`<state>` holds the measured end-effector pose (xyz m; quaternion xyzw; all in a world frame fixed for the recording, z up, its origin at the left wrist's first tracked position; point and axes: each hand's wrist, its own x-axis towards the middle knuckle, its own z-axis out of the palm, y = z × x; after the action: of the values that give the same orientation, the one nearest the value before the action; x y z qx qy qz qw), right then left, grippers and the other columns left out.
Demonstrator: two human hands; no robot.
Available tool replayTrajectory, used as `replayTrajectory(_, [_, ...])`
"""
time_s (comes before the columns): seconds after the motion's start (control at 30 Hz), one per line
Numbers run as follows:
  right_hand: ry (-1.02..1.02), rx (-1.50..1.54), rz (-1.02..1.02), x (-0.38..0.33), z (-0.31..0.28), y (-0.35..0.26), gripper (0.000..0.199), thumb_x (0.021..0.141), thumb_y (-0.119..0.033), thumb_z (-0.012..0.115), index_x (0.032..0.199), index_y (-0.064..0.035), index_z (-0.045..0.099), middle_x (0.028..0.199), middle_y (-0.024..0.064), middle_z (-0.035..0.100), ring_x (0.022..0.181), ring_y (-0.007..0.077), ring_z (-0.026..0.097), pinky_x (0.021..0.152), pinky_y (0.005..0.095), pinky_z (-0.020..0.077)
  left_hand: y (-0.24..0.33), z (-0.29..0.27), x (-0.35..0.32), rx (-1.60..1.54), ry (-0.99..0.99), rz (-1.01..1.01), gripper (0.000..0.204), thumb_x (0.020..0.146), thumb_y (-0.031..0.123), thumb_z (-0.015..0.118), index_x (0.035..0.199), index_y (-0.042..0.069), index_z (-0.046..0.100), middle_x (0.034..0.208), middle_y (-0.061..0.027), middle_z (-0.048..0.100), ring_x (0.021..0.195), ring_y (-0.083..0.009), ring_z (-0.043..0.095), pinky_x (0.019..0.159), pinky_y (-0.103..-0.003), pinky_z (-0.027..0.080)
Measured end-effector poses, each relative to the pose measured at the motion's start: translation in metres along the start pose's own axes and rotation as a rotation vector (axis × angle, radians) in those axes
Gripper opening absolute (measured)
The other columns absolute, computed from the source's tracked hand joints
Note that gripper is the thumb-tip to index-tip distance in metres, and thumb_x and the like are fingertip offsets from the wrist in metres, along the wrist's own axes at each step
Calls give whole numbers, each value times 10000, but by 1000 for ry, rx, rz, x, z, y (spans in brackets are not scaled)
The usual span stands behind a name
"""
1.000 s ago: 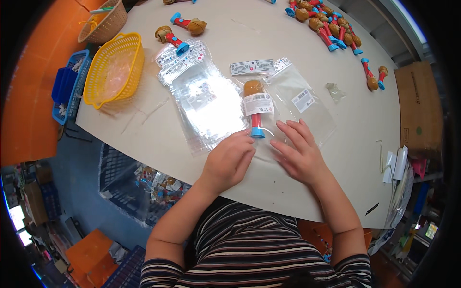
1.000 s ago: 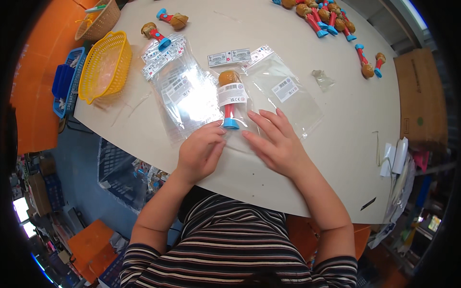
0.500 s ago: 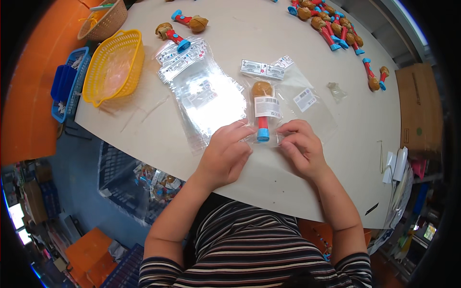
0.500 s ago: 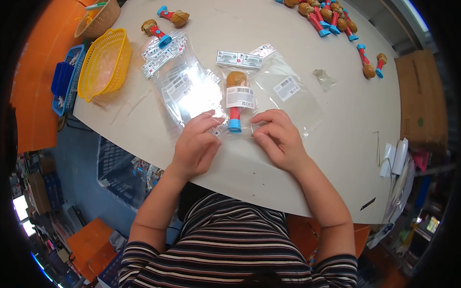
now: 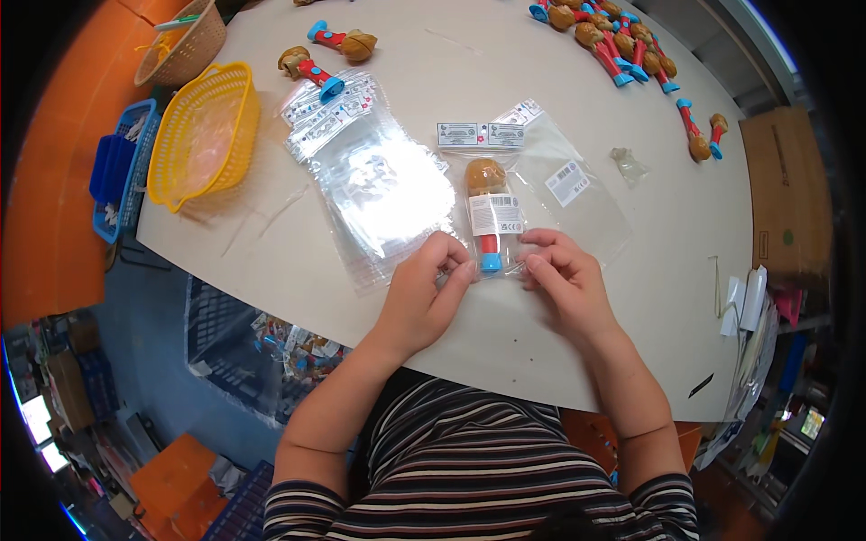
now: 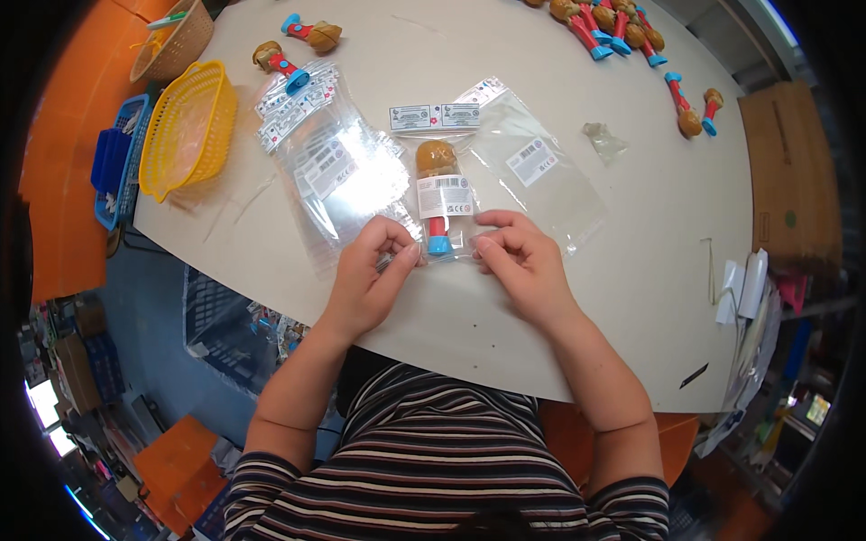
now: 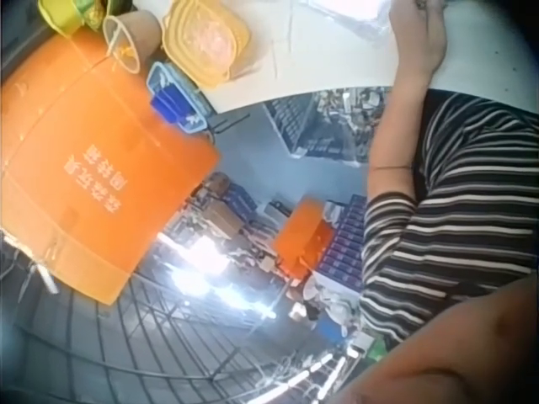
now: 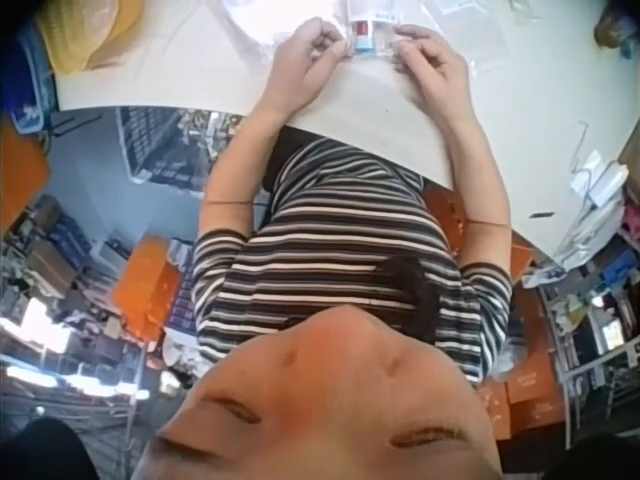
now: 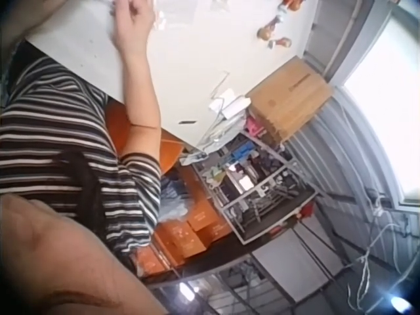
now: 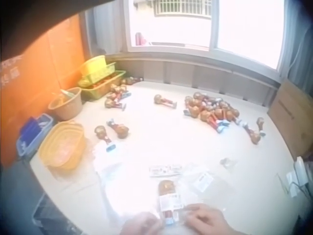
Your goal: Packaging small bear-shaped toys into individual plastic bags on an assembly table.
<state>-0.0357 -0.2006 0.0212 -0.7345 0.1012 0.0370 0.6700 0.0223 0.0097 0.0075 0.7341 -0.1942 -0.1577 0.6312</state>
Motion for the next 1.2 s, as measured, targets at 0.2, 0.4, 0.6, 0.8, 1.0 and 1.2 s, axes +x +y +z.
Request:
replayTrajectory(0.2, [70, 57, 201, 4, 1, 5, 118, 883, -60, 657, 820, 40, 662, 1100, 108, 642, 765, 94, 585, 726, 229, 482, 10, 11, 0, 119, 69, -170, 97, 884, 42, 633, 925, 1, 555, 783, -62, 617, 703, -121, 598, 614, -237, 470])
replayTrajectory(0.4, [84, 340, 258, 4, -9, 6, 129, 846, -23, 704, 772, -48, 601, 1102, 108, 662, 798, 66, 601, 715, 203, 485, 12, 12, 9, 28, 195, -185, 294, 871, 55, 693, 1092, -6, 509, 918, -78, 615, 787, -96, 611, 661, -218, 499])
replayTrajectory(0.6, [-35, 581, 303, -1, -7, 2, 200, 839, 33, 671, 850, -96, 520, 1001, 54, 648, 736, 53, 560, 630, 194, 441, 20, 26, 24, -393, 72, -325, 728, 843, 76, 749, 1381, -10, 265, 1142, -195, 608, 954, -193, 655, 806, -289, 544])
replayTrajectory(0.8, [-84, 487, 244, -7, -5, 1, 270, 827, -20, 699, 828, -127, 450, 791, -23, 529, 643, 34, 450, 532, 181, 329, 4, 30, 23, -632, 127, -228, 867, 797, 24, 770, 1436, 29, 184, 1197, -172, 613, 1064, -204, 632, 884, -335, 541])
replayTrajectory(1.0, [-133, 252, 242, -6, -16, -16, 217, 844, -29, 677, 829, -109, 476, 764, -24, 527, 648, 48, 454, 556, 188, 336, 33, -33, -46, -78, 387, 49, 896, 724, -16, 800, 1424, 46, 244, 1116, -101, 602, 1061, -201, 617, 931, -324, 523])
replayTrajectory(1.2, [302, -165, -20, 6, -86, -29, 50, 900, -78, 625, 861, -65, 596, 742, -24, 541, 666, 53, 467, 604, 209, 363, -42, -107, -153, -24, 1208, -140, 744, 864, -18, 684, 1449, 48, 229, 1246, -172, 553, 1072, -254, 607, 913, -344, 505])
